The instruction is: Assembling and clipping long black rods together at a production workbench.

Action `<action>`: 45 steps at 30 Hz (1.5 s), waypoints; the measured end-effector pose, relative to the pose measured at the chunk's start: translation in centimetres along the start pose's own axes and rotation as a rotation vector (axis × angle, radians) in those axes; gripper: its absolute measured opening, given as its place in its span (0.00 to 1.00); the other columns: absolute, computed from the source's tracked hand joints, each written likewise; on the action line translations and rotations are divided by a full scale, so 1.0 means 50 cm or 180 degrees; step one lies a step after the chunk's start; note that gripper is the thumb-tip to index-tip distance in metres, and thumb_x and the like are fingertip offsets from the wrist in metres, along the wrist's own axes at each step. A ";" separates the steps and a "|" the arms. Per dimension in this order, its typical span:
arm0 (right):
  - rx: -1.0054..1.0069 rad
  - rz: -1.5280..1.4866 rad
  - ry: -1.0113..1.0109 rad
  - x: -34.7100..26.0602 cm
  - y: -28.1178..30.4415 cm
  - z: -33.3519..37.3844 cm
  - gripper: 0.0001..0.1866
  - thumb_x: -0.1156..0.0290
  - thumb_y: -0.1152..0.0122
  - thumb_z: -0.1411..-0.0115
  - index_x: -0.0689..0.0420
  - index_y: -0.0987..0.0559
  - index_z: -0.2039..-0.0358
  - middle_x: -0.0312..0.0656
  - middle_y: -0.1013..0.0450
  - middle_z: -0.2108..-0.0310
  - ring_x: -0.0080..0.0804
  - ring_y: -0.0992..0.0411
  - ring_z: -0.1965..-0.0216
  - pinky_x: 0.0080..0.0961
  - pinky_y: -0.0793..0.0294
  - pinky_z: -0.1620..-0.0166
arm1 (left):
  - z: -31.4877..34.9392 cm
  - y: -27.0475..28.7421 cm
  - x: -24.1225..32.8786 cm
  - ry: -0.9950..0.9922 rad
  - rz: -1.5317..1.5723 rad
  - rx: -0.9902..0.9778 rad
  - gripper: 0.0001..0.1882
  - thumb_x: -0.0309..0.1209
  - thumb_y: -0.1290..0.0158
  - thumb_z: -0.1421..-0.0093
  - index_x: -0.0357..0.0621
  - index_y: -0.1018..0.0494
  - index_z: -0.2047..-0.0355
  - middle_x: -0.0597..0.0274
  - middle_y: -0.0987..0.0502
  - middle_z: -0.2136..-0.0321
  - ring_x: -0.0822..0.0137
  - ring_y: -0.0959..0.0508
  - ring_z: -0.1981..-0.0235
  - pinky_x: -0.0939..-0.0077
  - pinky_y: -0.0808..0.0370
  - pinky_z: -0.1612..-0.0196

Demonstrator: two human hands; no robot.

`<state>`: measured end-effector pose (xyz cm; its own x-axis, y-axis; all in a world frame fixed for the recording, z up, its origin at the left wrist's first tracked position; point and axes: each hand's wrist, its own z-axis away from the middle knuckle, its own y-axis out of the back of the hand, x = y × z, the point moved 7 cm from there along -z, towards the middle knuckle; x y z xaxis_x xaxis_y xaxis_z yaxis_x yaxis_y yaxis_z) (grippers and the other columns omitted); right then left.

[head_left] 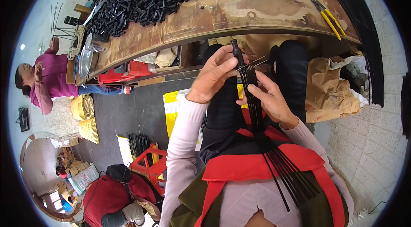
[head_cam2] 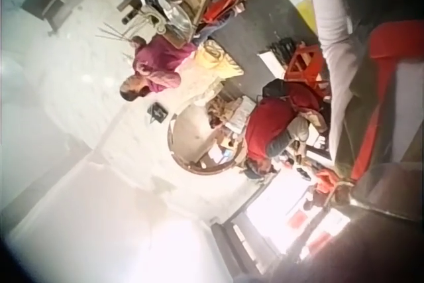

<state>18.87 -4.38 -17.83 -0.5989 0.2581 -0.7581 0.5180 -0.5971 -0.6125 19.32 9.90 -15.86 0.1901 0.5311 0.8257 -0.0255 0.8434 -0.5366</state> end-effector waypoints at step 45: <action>0.0033 0.0215 0.0133 -0.007 -0.015 0.019 0.17 0.76 0.51 0.34 0.62 0.33 0.45 0.40 0.30 0.66 0.27 0.27 0.66 0.38 0.18 0.55 | 0.015 0.008 0.006 -0.0313 -0.0439 0.1058 0.19 0.33 0.40 0.40 0.38 0.26 0.51 0.67 0.21 0.63 0.78 0.23 0.64 0.83 0.28 0.58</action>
<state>18.12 -4.72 -16.90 -0.5367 0.2482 -0.8064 0.5499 -0.6220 -0.5574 18.63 10.47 -15.71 0.1191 0.4023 0.9077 -0.3265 0.8793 -0.3468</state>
